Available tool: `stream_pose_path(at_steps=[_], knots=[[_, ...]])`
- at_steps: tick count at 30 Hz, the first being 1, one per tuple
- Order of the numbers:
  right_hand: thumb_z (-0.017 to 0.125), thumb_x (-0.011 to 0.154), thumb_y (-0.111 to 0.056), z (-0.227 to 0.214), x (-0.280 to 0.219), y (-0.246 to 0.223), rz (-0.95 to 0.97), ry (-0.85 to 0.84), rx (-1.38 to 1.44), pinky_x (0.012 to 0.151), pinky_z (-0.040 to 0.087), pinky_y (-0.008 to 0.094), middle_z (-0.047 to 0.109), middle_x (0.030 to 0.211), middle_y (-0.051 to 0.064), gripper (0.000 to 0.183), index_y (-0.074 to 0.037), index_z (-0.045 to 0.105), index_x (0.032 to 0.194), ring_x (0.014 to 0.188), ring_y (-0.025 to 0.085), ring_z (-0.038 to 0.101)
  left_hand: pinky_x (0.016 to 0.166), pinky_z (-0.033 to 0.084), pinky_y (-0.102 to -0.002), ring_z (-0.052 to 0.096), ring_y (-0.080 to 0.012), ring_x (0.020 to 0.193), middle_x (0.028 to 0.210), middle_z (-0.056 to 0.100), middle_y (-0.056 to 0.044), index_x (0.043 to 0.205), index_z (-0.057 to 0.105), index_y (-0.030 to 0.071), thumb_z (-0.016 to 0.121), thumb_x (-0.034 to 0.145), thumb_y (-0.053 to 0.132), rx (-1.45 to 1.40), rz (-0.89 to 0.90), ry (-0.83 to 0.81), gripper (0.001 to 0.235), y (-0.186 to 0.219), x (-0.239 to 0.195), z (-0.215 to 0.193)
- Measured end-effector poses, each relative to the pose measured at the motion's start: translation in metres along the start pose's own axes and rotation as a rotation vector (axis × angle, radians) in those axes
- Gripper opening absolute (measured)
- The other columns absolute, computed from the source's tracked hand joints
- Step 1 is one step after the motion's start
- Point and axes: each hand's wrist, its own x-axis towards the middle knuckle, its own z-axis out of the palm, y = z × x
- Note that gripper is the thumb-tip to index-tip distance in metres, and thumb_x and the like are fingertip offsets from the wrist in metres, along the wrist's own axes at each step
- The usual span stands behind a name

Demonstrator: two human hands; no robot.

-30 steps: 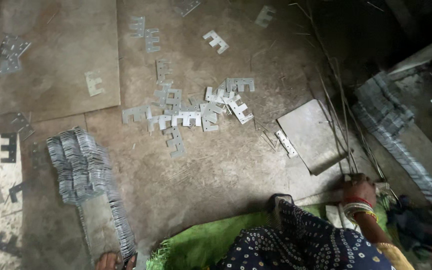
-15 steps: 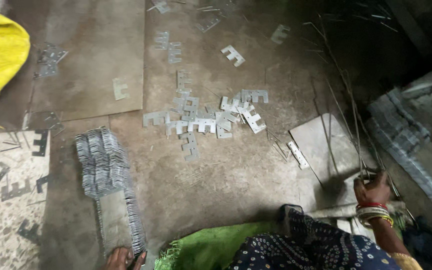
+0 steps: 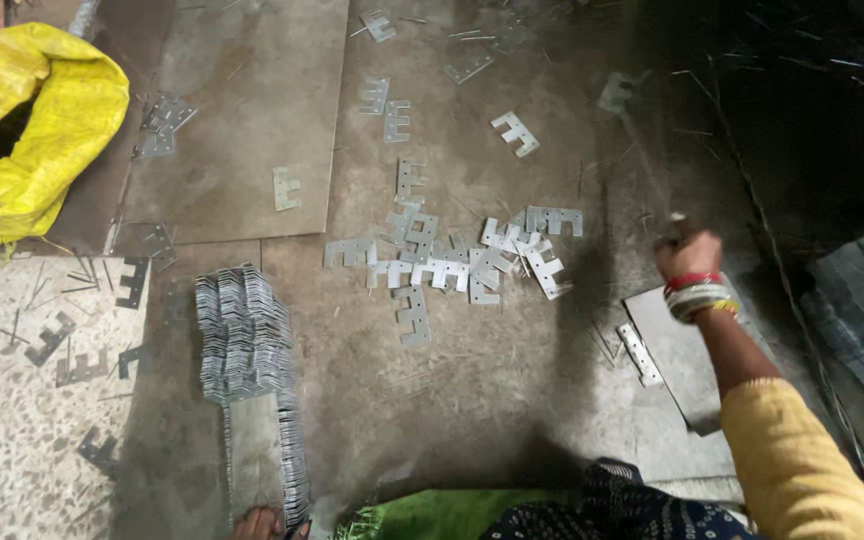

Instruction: The person sorts through loose metal components in a yellow bag and stacks them onto pre-assembled metal frames on the floor.

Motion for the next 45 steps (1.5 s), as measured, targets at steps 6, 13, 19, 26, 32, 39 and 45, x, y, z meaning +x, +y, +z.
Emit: stream_pose_path(at_steps=[6, 13, 19, 26, 32, 39, 45], knots=[[0.078, 0.079, -0.016, 0.026, 0.001, -0.059, -0.148, -0.065, 0.07, 0.085, 0.058, 0.046, 0.074, 0.099, 0.027, 0.043, 0.003, 0.073, 0.117, 0.091, 0.039, 0.075, 0.047, 0.048, -0.044, 0.054, -0.0281, 0.049, 0.065, 0.053, -0.007, 0.069, 0.056, 0.014, 0.081, 0.058, 0.039, 0.048, -0.005, -0.055, 0.037, -0.003, -0.003, 0.007], [0.089, 0.076, -0.02, 0.136, 0.158, -0.163, -0.006, -0.018, 0.286, 0.078, 0.058, 0.042, 0.074, 0.101, 0.024, 0.047, 0.002, 0.071, 0.113, 0.092, 0.031, 0.075, 0.047, 0.049, -0.044, 0.056, -0.0277, 0.051, 0.07, 0.056, -0.007, 0.073, 0.059, 0.016, 0.077, 0.06, 0.036, 0.107, -0.013, -0.097, 0.03, -0.014, -0.013, 0.006], [0.094, 0.073, -0.025, 0.173, 0.103, -0.132, 0.031, -0.201, -0.103, 0.076, 0.056, 0.043, 0.074, 0.1, 0.021, 0.051, 0.007, 0.073, 0.107, 0.091, 0.024, 0.071, 0.048, 0.051, -0.044, 0.057, -0.0274, 0.053, 0.074, 0.058, -0.007, 0.077, 0.062, 0.017, 0.073, 0.062, 0.033, 0.145, -0.039, -0.12, 0.025, -0.027, -0.04, 0.015], [0.085, 0.087, -0.019, 0.136, 0.076, -0.157, -0.098, -0.078, 0.269, 0.08, 0.057, 0.038, 0.076, 0.103, 0.02, 0.05, 0.003, 0.069, 0.129, 0.088, 0.02, 0.072, 0.048, 0.052, -0.043, 0.059, -0.027, 0.055, 0.078, 0.061, -0.007, 0.082, 0.065, 0.018, 0.069, 0.064, 0.03, 0.172, -0.026, -0.148, 0.022, -0.03, -0.067, 0.037], [0.064, 0.087, -0.008, 0.271, 0.158, -0.267, 0.069, -0.278, 0.6, 0.064, 0.051, 0.038, 0.072, 0.096, 0.013, 0.042, 0.0, 0.06, 0.128, 0.078, 0.02, 0.067, 0.049, 0.053, -0.043, 0.061, -0.0267, 0.056, 0.082, 0.063, -0.008, 0.086, 0.068, 0.019, 0.066, 0.066, 0.027, 0.26, 0.015, -0.203, 0.022, -0.021, -0.056, 0.026], [0.064, 0.09, -0.007, 0.342, 0.184, -0.355, -0.068, -0.398, 0.639, 0.066, 0.046, 0.042, 0.07, 0.089, 0.007, 0.015, -0.001, 0.068, 0.103, 0.075, 0.018, 0.061, 0.071, 0.058, -0.045, 0.065, -0.0345, 0.081, 0.094, 0.062, -0.013, 0.097, 0.065, 0.015, 0.066, 0.066, 0.024, 0.212, -0.032, -0.391, 0.032, -0.01, -0.068, 0.013], [0.068, 0.088, -0.011, 0.324, 0.168, -0.301, -0.3, -0.31, 0.364, 0.076, 0.053, 0.044, 0.073, 0.1, 0.02, 0.032, 0.001, 0.07, 0.117, 0.09, 0.03, 0.07, 0.071, 0.055, -0.048, 0.062, -0.037, 0.086, 0.091, 0.059, -0.016, 0.094, 0.063, 0.008, 0.078, 0.07, 0.048, 0.032, -0.322, -0.533, 0.049, 0.019, -0.04, -0.012]])
